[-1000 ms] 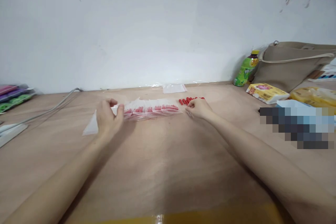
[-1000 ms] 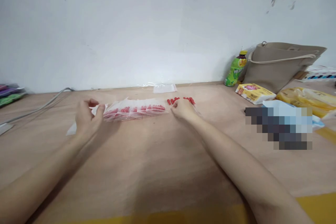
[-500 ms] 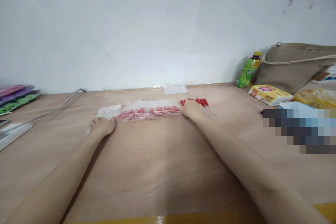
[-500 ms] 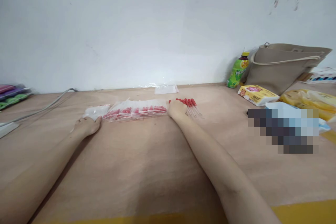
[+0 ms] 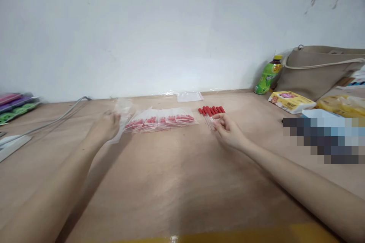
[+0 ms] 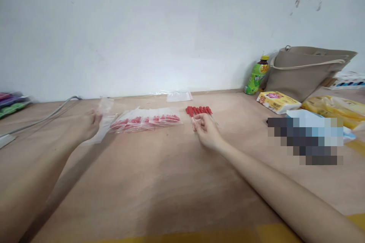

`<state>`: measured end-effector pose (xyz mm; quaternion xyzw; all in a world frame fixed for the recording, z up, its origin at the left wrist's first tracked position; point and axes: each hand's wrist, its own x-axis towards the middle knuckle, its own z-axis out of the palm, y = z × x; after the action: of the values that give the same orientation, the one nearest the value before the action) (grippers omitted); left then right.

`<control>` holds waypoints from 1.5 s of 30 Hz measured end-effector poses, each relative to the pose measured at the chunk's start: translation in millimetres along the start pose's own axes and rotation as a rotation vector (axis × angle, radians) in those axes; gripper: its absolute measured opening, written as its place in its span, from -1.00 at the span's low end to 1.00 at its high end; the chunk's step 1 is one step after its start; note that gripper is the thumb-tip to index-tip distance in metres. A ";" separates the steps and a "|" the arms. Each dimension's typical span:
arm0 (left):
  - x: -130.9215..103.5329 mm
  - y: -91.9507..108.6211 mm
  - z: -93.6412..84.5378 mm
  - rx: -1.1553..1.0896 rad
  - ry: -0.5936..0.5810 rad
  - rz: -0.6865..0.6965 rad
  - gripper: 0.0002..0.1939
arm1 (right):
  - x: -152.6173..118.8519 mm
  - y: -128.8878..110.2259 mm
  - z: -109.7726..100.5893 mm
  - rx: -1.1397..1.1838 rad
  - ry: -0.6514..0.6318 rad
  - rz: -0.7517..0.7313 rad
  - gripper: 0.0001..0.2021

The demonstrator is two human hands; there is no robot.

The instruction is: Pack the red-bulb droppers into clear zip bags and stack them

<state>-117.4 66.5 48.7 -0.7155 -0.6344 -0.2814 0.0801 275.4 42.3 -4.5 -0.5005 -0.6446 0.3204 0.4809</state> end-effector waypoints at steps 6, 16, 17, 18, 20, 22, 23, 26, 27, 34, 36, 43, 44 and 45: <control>-50.2 112.4 20.1 -0.125 -0.545 0.593 -0.55 | -28.6 -3.0 -19.9 0.391 0.001 0.229 -0.16; -76.5 124.3 36.6 -0.225 -0.598 0.790 -0.51 | -38.6 -2.4 -9.8 0.458 -0.104 0.301 -0.16; -75.6 123.4 37.1 -0.213 -0.631 0.819 -0.51 | -39.5 -3.0 -9.0 0.439 -0.100 0.294 -0.17; -75.6 122.9 38.3 -0.200 -0.656 0.830 -0.50 | -39.9 -3.5 -8.3 0.426 -0.090 0.287 -0.18; -77.8 123.1 41.9 -0.182 -0.664 0.795 -0.48 | -39.9 -3.2 -6.9 0.413 -0.052 0.278 -0.20; -81.8 124.8 44.6 -0.175 -0.627 0.731 -0.48 | -39.3 -0.6 -5.3 0.406 0.014 0.266 -0.20; -83.8 126.1 45.0 -0.172 -0.605 0.703 -0.48 | -39.1 1.5 -4.4 0.402 0.048 0.255 -0.20; -87.1 130.5 42.9 -0.152 -0.586 0.640 -0.56 | -38.5 8.3 -1.1 0.387 0.129 0.214 -0.21; -87.2 131.5 41.8 -0.150 -0.594 0.619 -0.58 | -38.4 10.1 0.1 0.391 0.143 0.207 -0.23; -84.1 128.4 44.4 -0.218 -0.552 0.619 -0.41 | -39.2 8.3 1.9 0.503 0.094 0.273 -0.46; -84.7 128.6 46.0 -0.231 -0.524 0.622 -0.39 | -40.3 6.0 -2.8 0.501 0.020 0.297 -0.51; -87.3 132.9 47.9 -0.223 -0.467 0.612 -0.44 | -42.6 4.0 -21.2 0.343 -0.296 0.152 -0.71; -87.4 133.2 47.9 -0.218 -0.470 0.610 -0.45 | -42.8 3.5 -21.4 0.366 -0.334 0.143 -0.72; -87.4 133.4 47.9 -0.211 -0.476 0.608 -0.46 | -43.1 2.8 -20.9 0.406 -0.372 0.139 -0.73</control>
<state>20.9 -10.6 -2.7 -0.9201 -0.3622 -0.1348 -0.0634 297.6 0.6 -13.0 -0.3696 -0.6087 0.5614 0.4216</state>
